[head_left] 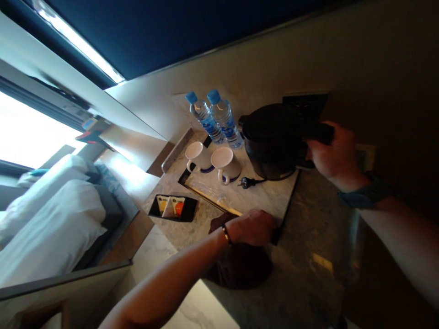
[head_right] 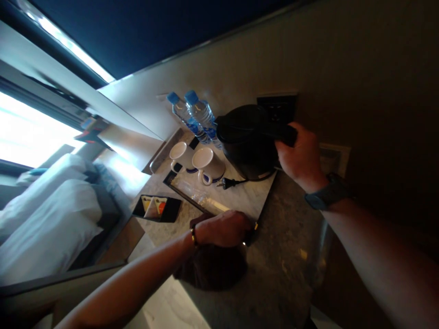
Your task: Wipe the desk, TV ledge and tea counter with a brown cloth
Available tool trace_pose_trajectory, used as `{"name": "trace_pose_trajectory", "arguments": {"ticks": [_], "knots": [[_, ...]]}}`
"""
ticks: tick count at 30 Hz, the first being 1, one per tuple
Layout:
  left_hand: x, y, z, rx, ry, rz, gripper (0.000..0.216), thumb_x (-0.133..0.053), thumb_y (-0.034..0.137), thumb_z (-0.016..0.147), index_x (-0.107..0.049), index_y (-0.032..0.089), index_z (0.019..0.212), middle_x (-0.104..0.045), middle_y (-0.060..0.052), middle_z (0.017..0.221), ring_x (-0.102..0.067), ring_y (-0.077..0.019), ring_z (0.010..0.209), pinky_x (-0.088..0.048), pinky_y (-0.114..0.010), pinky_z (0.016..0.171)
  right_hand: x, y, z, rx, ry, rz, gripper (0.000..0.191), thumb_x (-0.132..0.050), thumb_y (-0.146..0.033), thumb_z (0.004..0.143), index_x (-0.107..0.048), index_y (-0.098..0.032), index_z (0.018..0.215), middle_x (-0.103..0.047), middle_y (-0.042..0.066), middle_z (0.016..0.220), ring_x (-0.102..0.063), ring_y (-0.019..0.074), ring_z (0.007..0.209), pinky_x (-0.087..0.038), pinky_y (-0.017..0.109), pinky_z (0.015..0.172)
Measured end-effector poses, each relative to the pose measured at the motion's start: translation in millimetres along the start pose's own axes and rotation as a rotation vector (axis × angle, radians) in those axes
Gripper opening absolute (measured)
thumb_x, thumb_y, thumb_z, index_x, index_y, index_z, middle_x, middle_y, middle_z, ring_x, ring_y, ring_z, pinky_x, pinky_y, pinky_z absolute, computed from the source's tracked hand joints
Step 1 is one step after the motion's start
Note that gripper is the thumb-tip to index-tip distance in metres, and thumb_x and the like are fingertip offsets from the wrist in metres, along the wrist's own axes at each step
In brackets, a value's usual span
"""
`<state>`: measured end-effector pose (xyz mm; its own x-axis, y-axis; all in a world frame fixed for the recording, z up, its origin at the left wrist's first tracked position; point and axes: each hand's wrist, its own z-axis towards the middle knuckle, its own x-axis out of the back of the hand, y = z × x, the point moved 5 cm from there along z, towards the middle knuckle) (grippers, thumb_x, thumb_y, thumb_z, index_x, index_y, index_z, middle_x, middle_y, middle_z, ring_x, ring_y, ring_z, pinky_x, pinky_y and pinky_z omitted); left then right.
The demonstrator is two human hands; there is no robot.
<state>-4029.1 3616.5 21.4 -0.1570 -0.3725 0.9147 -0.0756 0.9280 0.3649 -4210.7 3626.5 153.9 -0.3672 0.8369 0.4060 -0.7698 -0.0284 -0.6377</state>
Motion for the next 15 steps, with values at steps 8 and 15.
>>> {"name": "trace_pose_trajectory", "arguments": {"ticks": [8,15], "knots": [[16,-20,-26,-0.009,-0.008,-0.564,0.034,-0.044,-0.001,0.078,-0.074,0.010,0.090,-0.076,-0.004,0.086,-0.067,-0.0115,0.075,-0.051,-0.016,0.072,1,-1,2,-0.003,0.002,-0.042,0.016,-0.061,-0.017,0.073,-0.050,-0.019,0.062,-0.050,-0.003,0.056,-0.049,0.0139,0.054,-0.031,0.028,0.054],[23,-50,-81,0.194,0.262,-0.627,0.037,-0.044,0.004,0.073,-0.074,0.013,0.091,-0.075,-0.002,0.085,-0.068,-0.0133,0.080,-0.052,-0.021,0.080,-1,5,2,0.032,0.018,-0.018,0.015,-0.061,-0.015,0.073,-0.050,-0.019,0.062,-0.048,-0.003,0.056,-0.046,0.0136,0.053,-0.029,0.028,0.053]]}}
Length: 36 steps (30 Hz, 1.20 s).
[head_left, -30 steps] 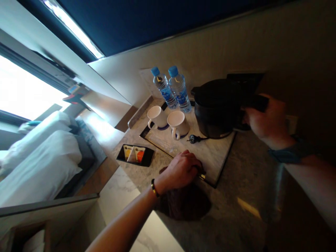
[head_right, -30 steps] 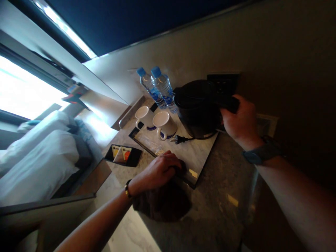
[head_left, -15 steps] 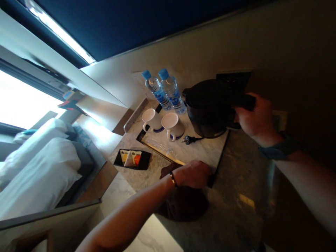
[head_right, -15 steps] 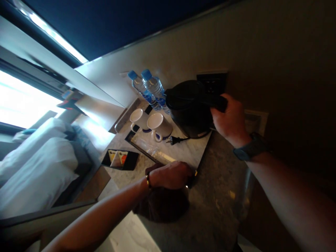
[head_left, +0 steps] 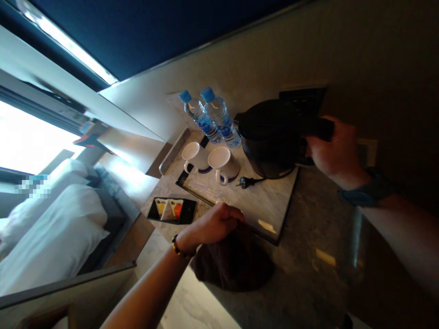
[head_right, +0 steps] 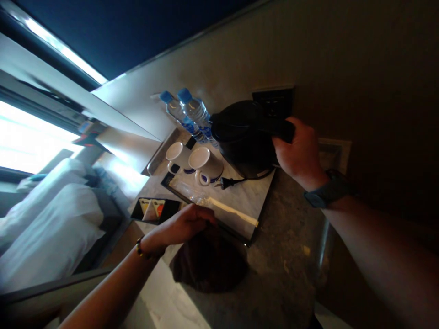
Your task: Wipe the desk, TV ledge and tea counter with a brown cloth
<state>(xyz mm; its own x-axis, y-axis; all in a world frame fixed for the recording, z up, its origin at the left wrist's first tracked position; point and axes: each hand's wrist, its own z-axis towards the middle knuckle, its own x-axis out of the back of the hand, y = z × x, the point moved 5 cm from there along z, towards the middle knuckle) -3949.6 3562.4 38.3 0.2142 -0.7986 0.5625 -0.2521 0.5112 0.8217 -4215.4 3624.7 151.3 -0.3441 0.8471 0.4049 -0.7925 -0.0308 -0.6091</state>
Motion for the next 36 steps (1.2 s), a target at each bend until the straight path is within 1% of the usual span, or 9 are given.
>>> {"name": "trace_pose_trajectory", "arguments": {"ticks": [4,7,15,18,21,27,30,32,36], "knots": [[-12,0,33,0.016,0.106,0.257,0.037,-0.045,0.006,0.077,-0.074,0.014,0.098,-0.076,-0.007,0.098,-0.069,-0.0175,0.093,-0.052,-0.027,0.090,0,3,0,0.010,0.006,0.014,0.012,-0.061,-0.020,0.071,-0.052,-0.018,0.062,-0.049,-0.003,0.056,-0.047,0.0142,0.054,-0.029,0.028,0.053],[-33,10,54,0.083,0.031,0.455,0.031,-0.047,0.010,0.081,-0.074,0.013,0.096,-0.075,-0.012,0.097,-0.070,-0.0228,0.093,-0.054,-0.033,0.088,0,4,0,-0.003,0.003,0.034,0.010,-0.061,-0.022,0.070,-0.053,-0.019,0.064,-0.050,-0.003,0.056,-0.048,0.0147,0.054,-0.031,0.028,0.052],[-71,42,54,-0.128,-0.224,0.619,0.025,-0.050,0.006,0.084,-0.071,0.012,0.095,-0.073,-0.012,0.101,-0.068,-0.0219,0.096,-0.054,-0.027,0.088,1,-1,0,-0.037,-0.007,-0.003,0.013,-0.063,-0.019,0.072,-0.052,-0.019,0.064,-0.050,-0.002,0.057,-0.047,0.0145,0.055,-0.030,0.029,0.053],[-66,42,46,-0.226,-0.267,0.581,0.024,-0.053,0.003,0.081,-0.072,0.010,0.095,-0.072,-0.013,0.104,-0.066,-0.0226,0.104,-0.050,-0.028,0.097,1,-3,-1,-0.041,-0.019,-0.011,0.014,-0.061,-0.019,0.072,-0.051,-0.019,0.063,-0.050,-0.001,0.057,-0.048,0.0151,0.055,-0.030,0.029,0.054],[-47,40,32,-0.253,-0.264,0.359,0.033,-0.049,-0.001,0.079,-0.074,0.012,0.096,-0.074,-0.008,0.099,-0.067,-0.0168,0.096,-0.051,-0.024,0.091,2,-5,-2,-0.037,-0.024,-0.022,0.014,-0.060,-0.020,0.073,-0.050,-0.020,0.063,-0.051,-0.001,0.058,-0.049,0.0156,0.056,-0.031,0.029,0.055],[-7,23,22,-0.108,0.082,0.161,0.032,-0.054,0.006,0.078,-0.071,0.013,0.104,-0.071,-0.005,0.103,-0.065,-0.0139,0.090,-0.050,-0.022,0.085,1,-6,1,-0.024,-0.018,-0.019,0.015,-0.059,-0.028,0.072,-0.049,-0.021,0.063,-0.050,0.001,0.058,-0.049,0.0165,0.057,-0.031,0.030,0.055],[-23,19,34,-0.137,0.019,0.232,0.024,-0.062,0.017,0.083,-0.071,0.015,0.105,-0.070,-0.006,0.104,-0.064,-0.0146,0.088,-0.050,-0.023,0.082,2,0,-11,0.003,-0.003,-0.082,0.019,-0.059,-0.037,0.074,-0.058,-0.019,0.080,-0.058,0.004,0.069,-0.056,0.0214,0.065,-0.040,0.034,0.061],[-37,17,43,-0.140,-0.039,0.294,0.019,-0.060,0.014,0.085,-0.072,0.015,0.100,-0.071,-0.005,0.101,-0.065,-0.0148,0.088,-0.049,-0.023,0.083,4,7,-30,0.054,-0.007,-0.139,0.041,-0.062,-0.046,0.076,-0.061,-0.015,0.103,-0.065,0.010,0.086,-0.062,0.0279,0.079,-0.048,0.041,0.072],[-51,16,57,-0.091,-0.077,0.425,0.016,-0.055,0.010,0.087,-0.071,0.013,0.091,-0.072,-0.008,0.093,-0.064,-0.0177,0.087,-0.049,-0.024,0.080,12,16,-85,0.147,-0.019,-0.309,0.067,-0.057,-0.051,0.087,-0.047,-0.005,0.135,-0.056,0.026,0.126,-0.055,0.0384,0.119,-0.046,0.052,0.100]]}}
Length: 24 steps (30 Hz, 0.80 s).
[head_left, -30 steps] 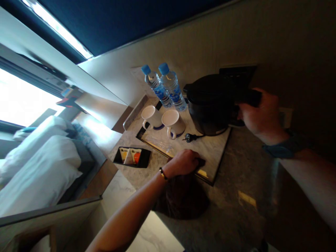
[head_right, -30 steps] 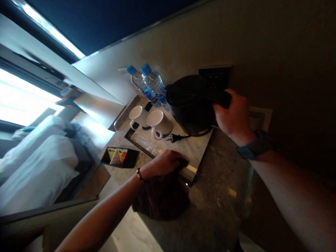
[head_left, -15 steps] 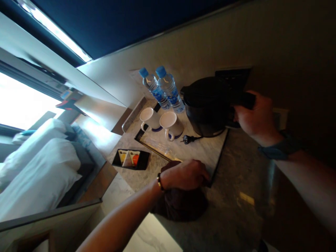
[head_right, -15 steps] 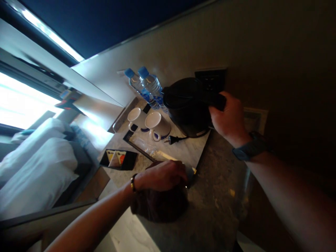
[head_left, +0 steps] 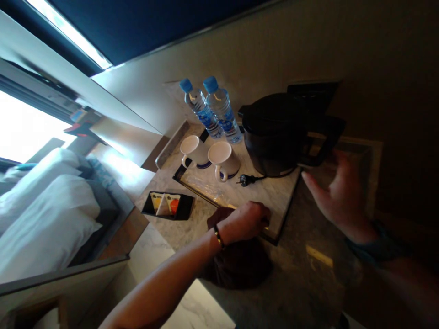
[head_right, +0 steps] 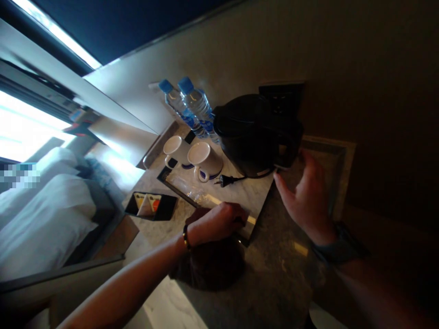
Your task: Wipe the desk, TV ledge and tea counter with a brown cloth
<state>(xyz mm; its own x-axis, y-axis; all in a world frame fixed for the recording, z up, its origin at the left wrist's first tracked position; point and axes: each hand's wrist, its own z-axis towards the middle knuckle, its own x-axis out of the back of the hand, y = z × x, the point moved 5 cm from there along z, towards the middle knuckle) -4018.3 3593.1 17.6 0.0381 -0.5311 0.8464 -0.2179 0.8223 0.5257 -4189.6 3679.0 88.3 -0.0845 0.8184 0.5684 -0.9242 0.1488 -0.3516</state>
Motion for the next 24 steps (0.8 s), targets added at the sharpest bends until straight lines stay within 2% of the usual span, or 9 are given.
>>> {"name": "trace_pose_trajectory", "arguments": {"ticks": [3,6,9,11,14,16,19,24], "knots": [[0,4,10,0.024,0.025,0.044,0.014,-0.055,0.013,0.090,-0.069,0.013,0.090,-0.070,-0.009,0.092,-0.064,-0.0178,0.084,-0.049,-0.024,0.077,-3,-5,-26,0.061,-0.122,-0.048,0.052,-0.051,-0.048,0.093,-0.050,-0.011,0.130,-0.057,0.024,0.125,-0.055,0.0370,0.119,-0.048,0.052,0.099],[2,7,18,0.033,0.065,0.040,0.012,-0.057,0.017,0.090,-0.069,0.013,0.092,-0.069,-0.008,0.093,-0.064,-0.0183,0.086,-0.049,-0.024,0.079,-13,-6,-31,0.084,-0.230,-0.064,0.046,-0.049,-0.049,0.092,-0.052,-0.015,0.122,-0.061,0.020,0.118,-0.059,0.0368,0.111,-0.050,0.053,0.094],[-2,4,15,0.038,0.037,0.054,0.012,-0.058,0.014,0.087,-0.070,0.013,0.089,-0.070,-0.008,0.089,-0.064,-0.0196,0.084,-0.050,-0.026,0.078,-22,0,-32,0.019,-0.312,-0.116,0.054,-0.057,-0.056,0.084,-0.049,-0.017,0.120,-0.063,0.019,0.110,-0.062,0.0374,0.100,-0.054,0.051,0.083],[-5,1,10,0.026,-0.007,0.052,0.013,-0.058,0.010,0.084,-0.070,0.013,0.084,-0.071,-0.009,0.086,-0.064,-0.0192,0.081,-0.050,-0.026,0.075,-27,2,-34,-0.002,-0.369,-0.163,0.052,-0.063,-0.058,0.079,-0.048,-0.020,0.111,-0.063,0.016,0.103,-0.063,0.0363,0.094,-0.054,0.047,0.077],[-3,-2,10,0.004,-0.010,0.019,0.011,-0.059,0.011,0.084,-0.070,0.012,0.082,-0.072,-0.007,0.084,-0.063,-0.0176,0.078,-0.049,-0.025,0.074,-33,5,-41,-0.070,-0.510,-0.166,0.041,-0.063,-0.058,0.078,-0.043,-0.024,0.091,-0.063,0.010,0.083,-0.064,0.0328,0.074,-0.048,0.043,0.060],[0,-2,15,0.004,0.013,0.010,0.010,-0.061,0.013,0.085,-0.070,0.012,0.083,-0.071,-0.005,0.082,-0.063,-0.0165,0.078,-0.048,-0.023,0.073,-37,6,-43,-0.135,-0.597,-0.134,0.041,-0.063,-0.059,0.078,-0.041,-0.026,0.085,-0.062,0.008,0.074,-0.062,0.0314,0.063,-0.042,0.041,0.053],[0,-1,16,0.025,0.044,0.044,0.011,-0.060,0.016,0.087,-0.070,0.013,0.086,-0.070,-0.006,0.085,-0.064,-0.0168,0.081,-0.048,-0.023,0.074,-39,8,-42,-0.159,-0.627,-0.124,0.041,-0.064,-0.059,0.078,-0.042,-0.026,0.085,-0.064,0.008,0.075,-0.062,0.0320,0.064,-0.040,0.040,0.052],[-4,-5,9,0.009,0.010,0.074,0.014,-0.056,0.014,0.086,-0.070,0.016,0.086,-0.071,-0.005,0.086,-0.066,-0.0165,0.081,-0.049,-0.024,0.075,-44,14,-41,-0.106,-0.644,-0.174,0.039,-0.063,-0.057,0.081,-0.043,-0.025,0.089,-0.064,0.007,0.078,-0.063,0.0297,0.069,-0.044,0.039,0.058]]}}
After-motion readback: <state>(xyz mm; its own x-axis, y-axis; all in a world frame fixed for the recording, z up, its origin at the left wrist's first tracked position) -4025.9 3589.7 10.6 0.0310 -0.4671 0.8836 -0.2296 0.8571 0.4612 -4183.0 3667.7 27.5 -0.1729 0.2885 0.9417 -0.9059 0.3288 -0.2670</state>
